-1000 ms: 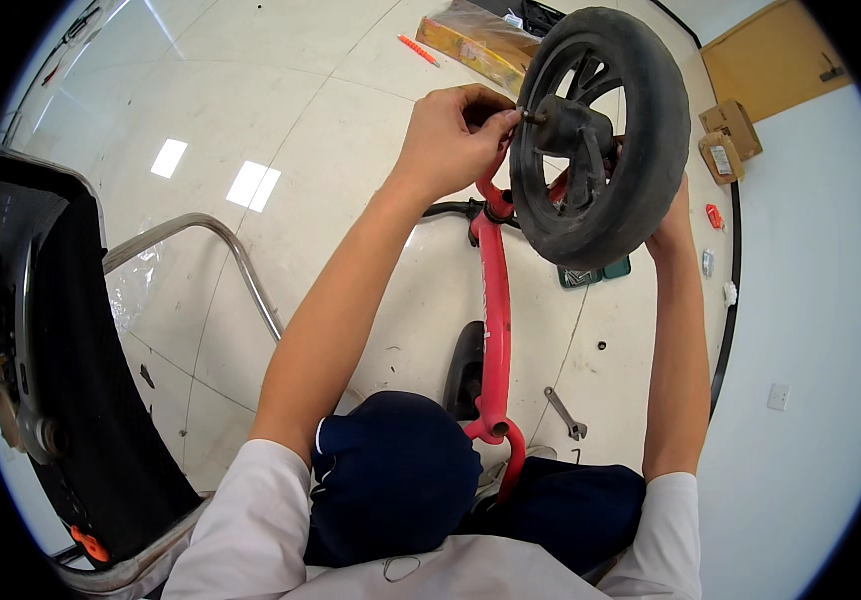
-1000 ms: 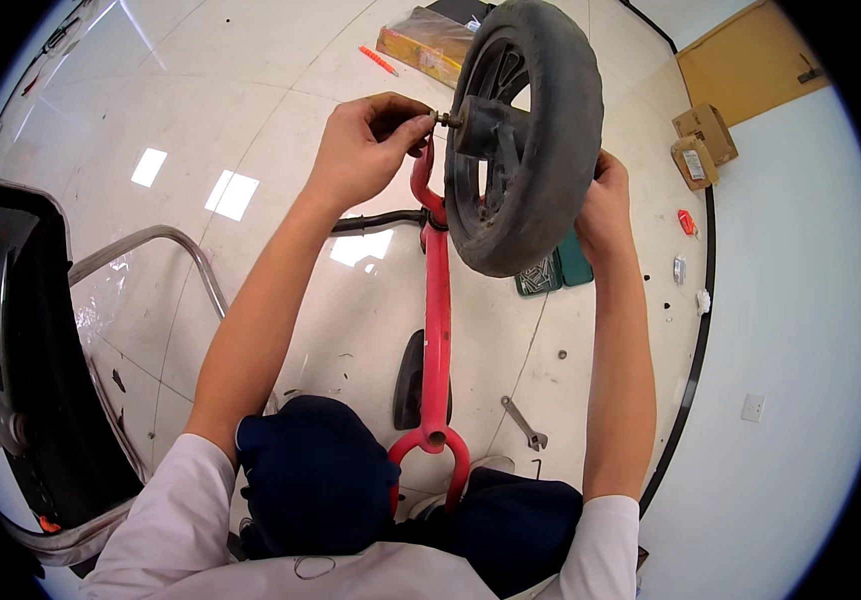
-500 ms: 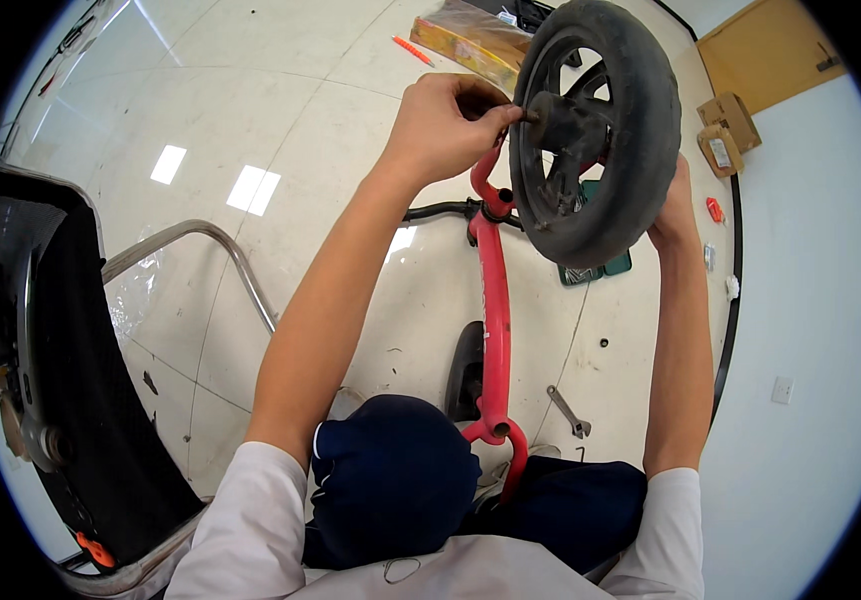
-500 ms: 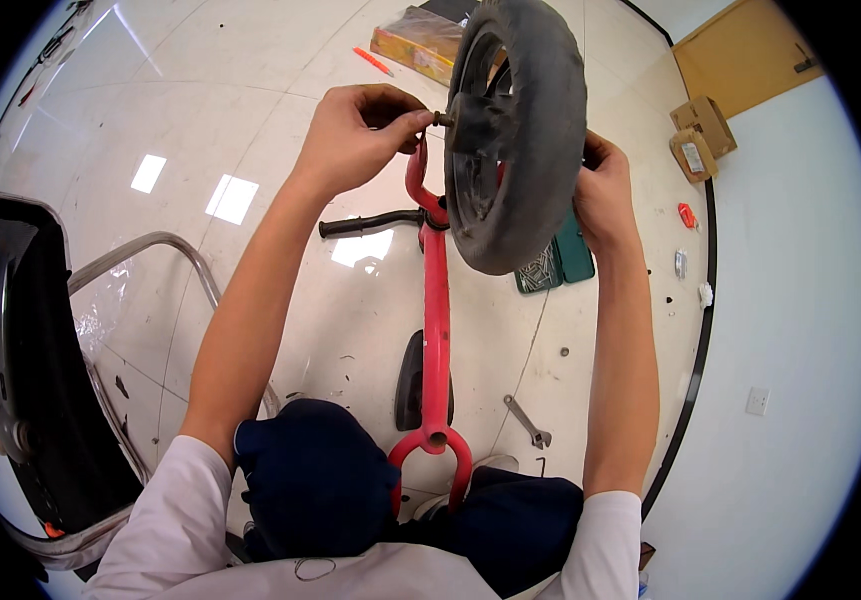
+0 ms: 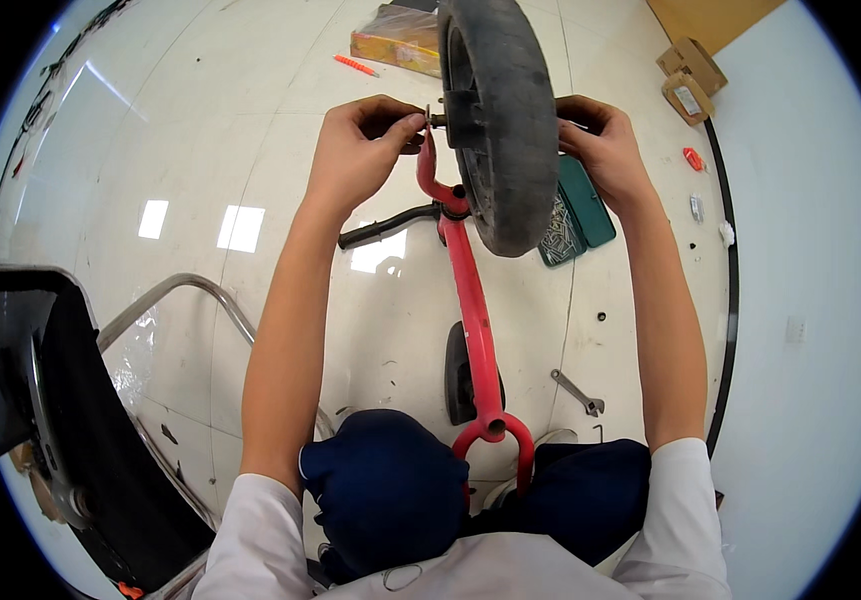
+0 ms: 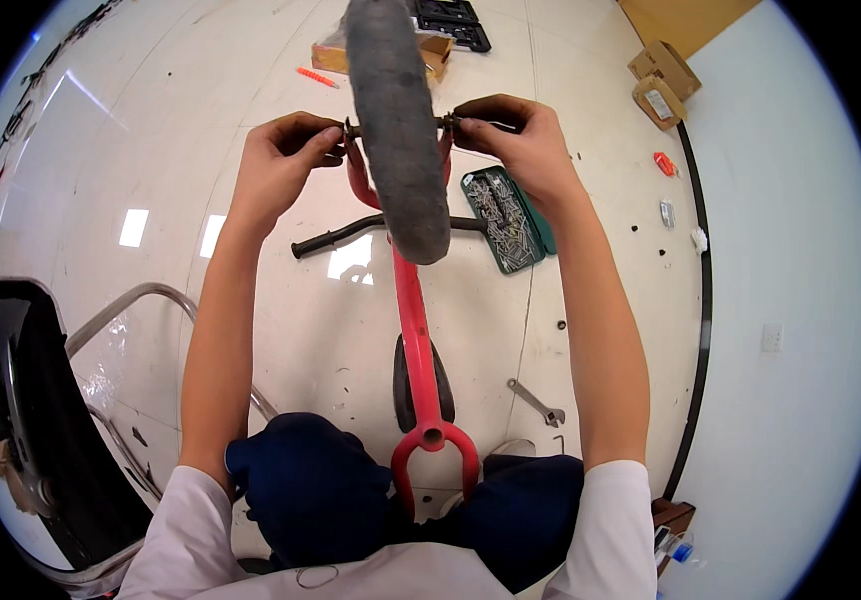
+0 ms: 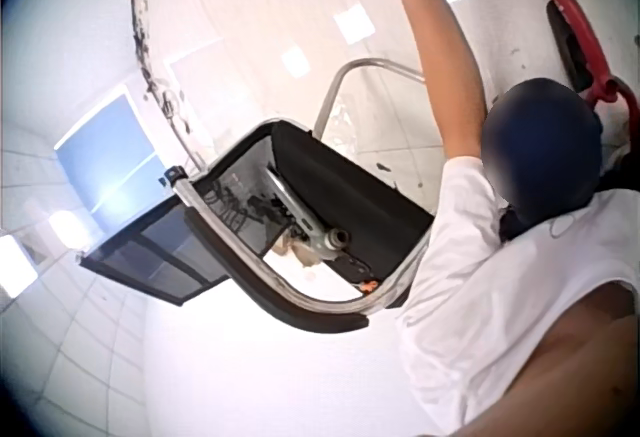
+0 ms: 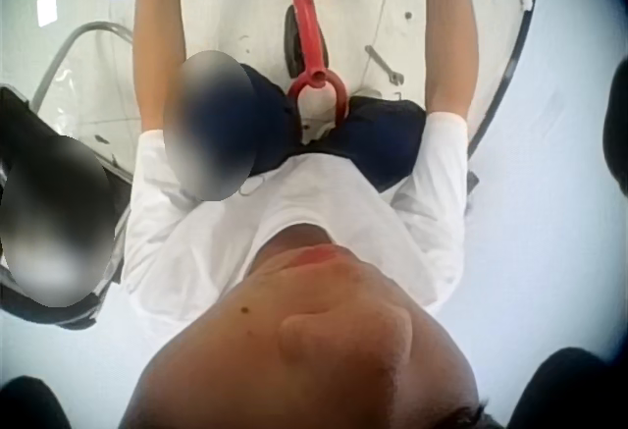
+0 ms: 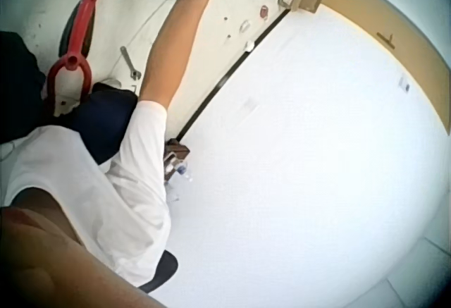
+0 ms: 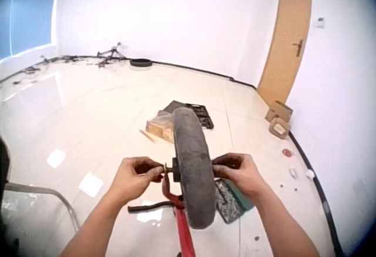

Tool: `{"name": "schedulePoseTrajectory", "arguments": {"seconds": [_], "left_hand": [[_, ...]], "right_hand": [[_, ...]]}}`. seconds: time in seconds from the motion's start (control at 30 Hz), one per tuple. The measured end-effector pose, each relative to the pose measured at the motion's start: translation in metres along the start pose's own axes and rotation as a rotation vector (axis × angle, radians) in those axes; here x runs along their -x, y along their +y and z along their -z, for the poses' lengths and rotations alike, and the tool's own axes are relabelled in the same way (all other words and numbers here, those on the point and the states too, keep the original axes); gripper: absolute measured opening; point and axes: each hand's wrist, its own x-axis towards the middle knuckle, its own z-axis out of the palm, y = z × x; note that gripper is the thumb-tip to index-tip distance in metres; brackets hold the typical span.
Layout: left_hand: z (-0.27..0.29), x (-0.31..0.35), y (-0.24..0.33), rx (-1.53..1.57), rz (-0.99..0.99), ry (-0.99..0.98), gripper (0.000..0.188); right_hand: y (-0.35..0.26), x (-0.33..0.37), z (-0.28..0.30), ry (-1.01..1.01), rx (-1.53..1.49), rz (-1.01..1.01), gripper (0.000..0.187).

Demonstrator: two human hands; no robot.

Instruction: The person assembles a pink scooter by attaching a wheel to the front fork. They insert the axle, add washers and nuts, and tighten them by hand. The person then places the scooter frame on the floor and sets the wheel aside.

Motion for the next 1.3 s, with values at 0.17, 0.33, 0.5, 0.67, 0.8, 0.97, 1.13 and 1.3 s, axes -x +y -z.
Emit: {"name": "schedulePoseTrajectory", "arguments": {"seconds": [0.17,0.33,0.5,0.67,0.8,0.97,1.13,1.3], "left_hand": [[-0.009,0.003,0.006,-0.061,-0.014,0.045,0.016],[-0.015,0.004,-0.004,-0.092,-0.186,0.087,0.013],[-0.021,0.011,-0.007,-0.094,-0.180,0.169,0.013],[-0.016,0.012,-0.008,0.100,-0.041,0.157,0.017],[-0.018,0.012,-0.001,0.095,-0.022,0.185,0.019],[-0.019,0.005,0.008,0.025,-0.130,0.183,0.021],[-0.022,0.005,0.010,-0.052,-0.143,0.218,0.020],[-0.026,0.002,0.017,-0.065,-0.206,0.236,0.018]], "right_hand": [[0.005,-0.002,0.005,0.003,0.006,0.029,0.022],[0.019,-0.007,0.012,-0.046,-0.072,0.034,0.023],[0.028,-0.008,0.006,-0.007,-0.269,-0.012,0.026],[0.025,-0.005,0.006,-0.007,-0.112,0.034,0.026],[0.023,-0.005,0.009,-0.013,-0.108,0.090,0.027],[0.020,-0.008,0.010,0.024,-0.105,0.132,0.027],[0.028,-0.006,0.009,0.035,-0.179,0.099,0.027],[0.019,-0.002,0.010,0.045,-0.212,0.135,0.028]]}}
